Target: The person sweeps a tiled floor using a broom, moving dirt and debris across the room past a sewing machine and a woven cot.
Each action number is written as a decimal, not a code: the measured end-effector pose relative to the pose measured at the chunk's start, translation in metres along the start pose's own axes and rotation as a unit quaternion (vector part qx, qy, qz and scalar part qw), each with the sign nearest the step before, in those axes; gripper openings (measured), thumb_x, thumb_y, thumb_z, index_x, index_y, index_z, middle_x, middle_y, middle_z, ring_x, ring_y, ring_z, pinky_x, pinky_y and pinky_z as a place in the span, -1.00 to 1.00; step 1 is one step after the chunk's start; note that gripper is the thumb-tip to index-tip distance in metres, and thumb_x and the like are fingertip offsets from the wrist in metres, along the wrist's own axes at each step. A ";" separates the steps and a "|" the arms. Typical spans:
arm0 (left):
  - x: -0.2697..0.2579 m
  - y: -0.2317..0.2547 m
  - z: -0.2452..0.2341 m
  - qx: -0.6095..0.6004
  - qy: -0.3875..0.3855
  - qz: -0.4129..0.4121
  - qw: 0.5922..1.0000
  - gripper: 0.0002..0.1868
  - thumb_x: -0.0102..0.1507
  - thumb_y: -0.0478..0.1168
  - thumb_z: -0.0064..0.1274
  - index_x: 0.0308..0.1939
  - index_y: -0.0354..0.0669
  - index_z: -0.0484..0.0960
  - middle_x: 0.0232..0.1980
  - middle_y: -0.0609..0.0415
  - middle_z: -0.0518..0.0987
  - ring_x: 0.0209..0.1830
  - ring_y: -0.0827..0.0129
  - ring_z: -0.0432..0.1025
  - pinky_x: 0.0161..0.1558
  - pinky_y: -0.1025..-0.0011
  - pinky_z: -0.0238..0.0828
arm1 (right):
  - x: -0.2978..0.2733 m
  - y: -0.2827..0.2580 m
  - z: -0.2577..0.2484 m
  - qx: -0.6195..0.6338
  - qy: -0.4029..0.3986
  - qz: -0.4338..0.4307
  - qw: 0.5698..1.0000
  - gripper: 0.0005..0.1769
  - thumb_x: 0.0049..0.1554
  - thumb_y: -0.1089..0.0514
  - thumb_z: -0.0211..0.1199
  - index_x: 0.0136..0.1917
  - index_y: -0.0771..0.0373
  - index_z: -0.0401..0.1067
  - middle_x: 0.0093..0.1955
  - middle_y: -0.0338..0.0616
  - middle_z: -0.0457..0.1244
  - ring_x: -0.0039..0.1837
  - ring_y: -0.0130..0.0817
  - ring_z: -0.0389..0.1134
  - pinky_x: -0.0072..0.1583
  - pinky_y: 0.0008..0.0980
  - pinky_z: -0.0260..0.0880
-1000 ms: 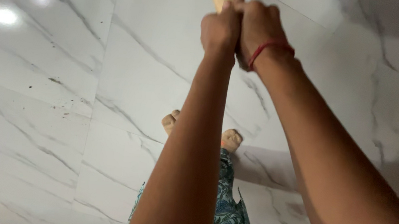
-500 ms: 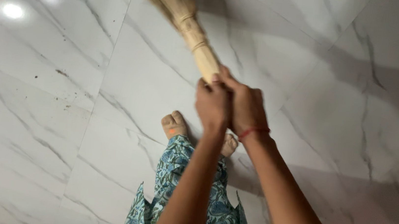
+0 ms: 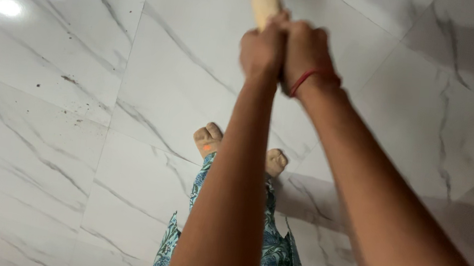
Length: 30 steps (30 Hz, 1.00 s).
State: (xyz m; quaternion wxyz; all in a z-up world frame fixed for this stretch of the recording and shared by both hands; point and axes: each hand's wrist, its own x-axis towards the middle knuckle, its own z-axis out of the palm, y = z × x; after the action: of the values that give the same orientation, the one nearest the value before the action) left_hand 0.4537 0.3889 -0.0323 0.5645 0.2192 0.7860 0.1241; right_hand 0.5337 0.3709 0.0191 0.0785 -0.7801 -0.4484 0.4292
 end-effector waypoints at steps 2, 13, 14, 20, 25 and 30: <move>-0.008 -0.031 -0.027 -0.049 0.001 0.006 0.999 -0.34 0.20 0.19 0.04 -0.02 -0.43 0.68 -0.09 -0.23 0.74 -0.07 0.12 0.62 0.03 0.22 0.48 | -0.015 -0.007 0.020 -0.015 -0.053 -0.017 0.998 -0.44 0.34 -0.17 -0.02 0.14 0.37 0.51 0.04 0.40 0.35 0.15 0.16 0.42 0.19 -0.04 0.42; -0.084 -0.115 -0.116 0.015 0.054 0.007 0.998 -0.41 0.38 0.07 -0.20 0.26 -0.38 0.44 -0.01 -0.22 0.66 -0.07 0.15 0.60 0.03 0.28 0.50 | -0.147 -0.069 0.048 0.252 -0.151 0.307 0.905 -0.28 0.29 -0.33 -0.05 0.06 0.31 0.65 -0.08 0.20 0.46 0.03 -0.12 0.49 0.06 -0.17 0.41; -0.098 -0.117 -0.110 0.010 0.045 0.021 0.999 -0.40 0.39 0.06 -0.21 0.30 -0.38 0.37 0.00 -0.23 0.65 -0.06 0.12 0.61 0.02 0.26 0.52 | -0.157 -0.062 0.047 0.312 -0.098 0.281 0.902 -0.40 0.26 -0.26 0.03 0.16 0.25 0.60 -0.01 0.09 0.48 0.07 -0.24 0.50 0.09 -0.26 0.43; -0.159 -0.123 -0.082 0.067 -0.029 0.014 0.997 -0.40 0.38 0.03 -0.23 0.39 -0.30 0.28 0.04 -0.28 0.62 -0.01 -0.02 0.61 0.08 0.17 0.50 | -0.211 -0.001 0.057 0.205 0.054 0.199 0.957 -0.44 0.25 -0.18 -0.01 0.43 0.00 0.41 0.00 -0.01 0.45 -0.03 -0.39 0.47 -0.02 -0.34 0.45; -0.162 -0.127 -0.068 0.134 -0.127 0.106 0.977 -0.52 0.36 -0.04 -0.13 0.14 -0.40 0.53 -0.02 -0.44 0.63 0.04 -0.24 0.52 0.07 0.06 0.44 | -0.235 0.026 0.078 0.218 0.143 0.193 0.946 -0.45 0.34 -0.21 -0.10 0.19 0.19 0.52 -0.13 -0.07 0.46 -0.11 -0.39 0.48 -0.14 -0.33 0.43; -0.137 -0.143 -0.069 0.186 -0.127 0.030 0.974 -0.46 0.28 0.05 0.03 0.05 -0.42 0.57 0.03 -0.41 0.61 0.09 -0.17 0.53 0.12 0.10 0.46 | -0.217 0.039 0.088 0.192 0.079 0.265 0.942 -0.40 0.32 -0.26 -0.08 0.07 0.26 0.54 -0.09 -0.03 0.43 -0.07 -0.31 0.47 -0.12 -0.32 0.44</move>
State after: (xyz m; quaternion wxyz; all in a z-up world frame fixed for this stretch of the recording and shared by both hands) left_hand 0.3963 0.2014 0.0417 0.6053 0.3579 0.7101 -0.0359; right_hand 0.4433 0.1587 0.0749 0.1460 -0.8722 -0.1269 0.4493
